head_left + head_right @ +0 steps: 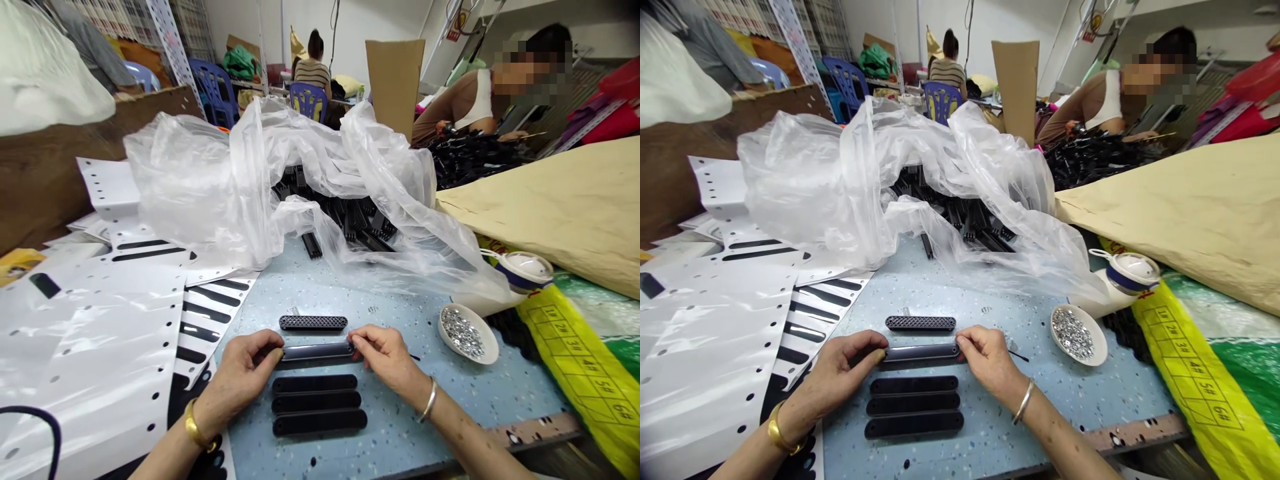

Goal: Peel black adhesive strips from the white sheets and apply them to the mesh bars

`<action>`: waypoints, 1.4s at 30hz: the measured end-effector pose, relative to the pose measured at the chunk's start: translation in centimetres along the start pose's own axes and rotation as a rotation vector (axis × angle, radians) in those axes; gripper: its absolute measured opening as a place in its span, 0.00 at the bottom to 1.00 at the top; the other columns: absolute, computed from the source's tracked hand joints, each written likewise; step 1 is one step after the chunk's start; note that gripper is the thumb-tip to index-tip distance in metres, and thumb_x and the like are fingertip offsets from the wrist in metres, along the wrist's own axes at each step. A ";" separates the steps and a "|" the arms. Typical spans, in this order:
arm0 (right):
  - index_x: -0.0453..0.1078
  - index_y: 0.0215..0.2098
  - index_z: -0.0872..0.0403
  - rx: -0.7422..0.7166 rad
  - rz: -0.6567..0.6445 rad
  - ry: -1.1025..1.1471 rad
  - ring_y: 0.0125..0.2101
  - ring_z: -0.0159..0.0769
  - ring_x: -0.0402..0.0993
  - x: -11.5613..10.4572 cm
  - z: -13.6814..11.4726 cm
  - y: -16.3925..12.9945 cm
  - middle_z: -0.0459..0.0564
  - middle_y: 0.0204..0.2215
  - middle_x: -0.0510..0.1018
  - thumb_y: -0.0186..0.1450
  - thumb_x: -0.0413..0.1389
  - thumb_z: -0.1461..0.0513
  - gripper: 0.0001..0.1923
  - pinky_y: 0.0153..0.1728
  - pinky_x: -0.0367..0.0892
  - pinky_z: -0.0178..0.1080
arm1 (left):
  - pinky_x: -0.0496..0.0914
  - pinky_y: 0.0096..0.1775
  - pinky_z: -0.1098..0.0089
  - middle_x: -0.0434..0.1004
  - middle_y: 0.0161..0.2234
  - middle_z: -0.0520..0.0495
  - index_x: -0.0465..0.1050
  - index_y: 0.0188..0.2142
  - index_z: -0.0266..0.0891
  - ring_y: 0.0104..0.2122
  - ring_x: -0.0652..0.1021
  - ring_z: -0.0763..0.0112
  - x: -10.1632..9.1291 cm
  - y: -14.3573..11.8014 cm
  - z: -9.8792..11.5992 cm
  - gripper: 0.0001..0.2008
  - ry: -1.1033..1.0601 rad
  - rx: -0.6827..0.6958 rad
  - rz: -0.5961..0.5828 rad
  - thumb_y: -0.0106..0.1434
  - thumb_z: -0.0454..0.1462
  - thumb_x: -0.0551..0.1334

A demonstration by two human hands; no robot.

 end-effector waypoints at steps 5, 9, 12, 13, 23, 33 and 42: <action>0.77 0.29 0.54 -0.013 -0.023 0.000 0.21 0.32 0.73 0.8 -0.1 0.1 0.47 0.21 0.77 0.64 0.53 0.58 0.13 0.18 0.66 0.30 | 0.72 0.32 0.70 0.80 0.29 0.50 0.76 0.37 0.38 0.29 0.78 0.67 0.3 0.0 -0.1 0.09 -0.009 0.031 -0.013 0.61 0.39 0.59; 0.76 0.39 0.55 -0.046 -0.043 0.057 0.23 0.32 0.74 0.7 0.3 -0.4 0.47 0.24 0.77 0.59 0.56 0.62 0.11 0.22 0.69 0.32 | 0.73 0.32 0.68 0.80 0.30 0.48 0.76 0.40 0.39 0.29 0.79 0.66 0.0 -0.5 0.4 0.10 0.110 0.109 0.069 0.59 0.38 0.62; 0.75 0.41 0.56 -0.091 -0.025 0.036 0.23 0.31 0.74 0.4 0.4 -0.7 0.46 0.24 0.76 0.55 0.58 0.66 0.15 0.24 0.69 0.32 | 0.73 0.38 0.61 0.81 0.37 0.42 0.75 0.41 0.38 0.35 0.79 0.60 -0.5 -1.4 2.7 0.10 0.257 0.331 0.210 0.60 0.38 0.62; 0.75 0.41 0.56 -0.101 -0.023 0.025 0.23 0.31 0.73 0.4 0.5 -0.7 0.47 0.25 0.76 0.54 0.58 0.66 0.15 0.24 0.69 0.32 | 0.72 0.39 0.60 0.80 0.38 0.42 0.75 0.41 0.39 0.37 0.78 0.59 -0.4 -1.7 3.6 0.09 0.292 0.404 0.230 0.61 0.37 0.61; 0.75 0.43 0.53 -0.202 -0.002 -0.023 0.24 0.31 0.72 0.8 0.0 -0.9 0.48 0.29 0.76 0.54 0.57 0.69 0.18 0.23 0.69 0.32 | 0.70 0.36 0.57 0.77 0.33 0.42 0.73 0.39 0.37 0.33 0.75 0.59 5.0 0.5 7.6 0.09 0.390 0.520 -0.040 0.60 0.30 0.56; 0.75 0.47 0.52 -0.340 0.008 -0.016 0.25 0.32 0.73 0.6 -0.9 -1.6 0.50 0.31 0.79 0.58 0.58 0.67 0.18 0.25 0.70 0.33 | 0.70 0.37 0.61 0.80 0.37 0.43 0.73 0.46 0.39 0.34 0.77 0.62 6.2 1.5 7.5 0.13 0.299 0.541 -0.087 0.62 0.30 0.56; 0.76 0.46 0.50 -0.386 -0.008 0.064 0.35 0.36 0.79 0.4 -1.2 -1.7 0.51 0.37 0.82 0.61 0.60 0.66 0.15 0.37 0.74 0.37 | 0.69 0.37 0.62 0.82 0.36 0.45 0.75 0.44 0.41 0.34 0.77 0.63 6.4 1.5 7.4 0.14 0.234 0.548 -0.144 0.64 0.30 0.54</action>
Point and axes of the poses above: each hand's wrist, its own y-axis towards the middle knuckle, its own x-axis out of the palm, z = x × y, the point moved 8 cm from there along y, towards the middle knuckle
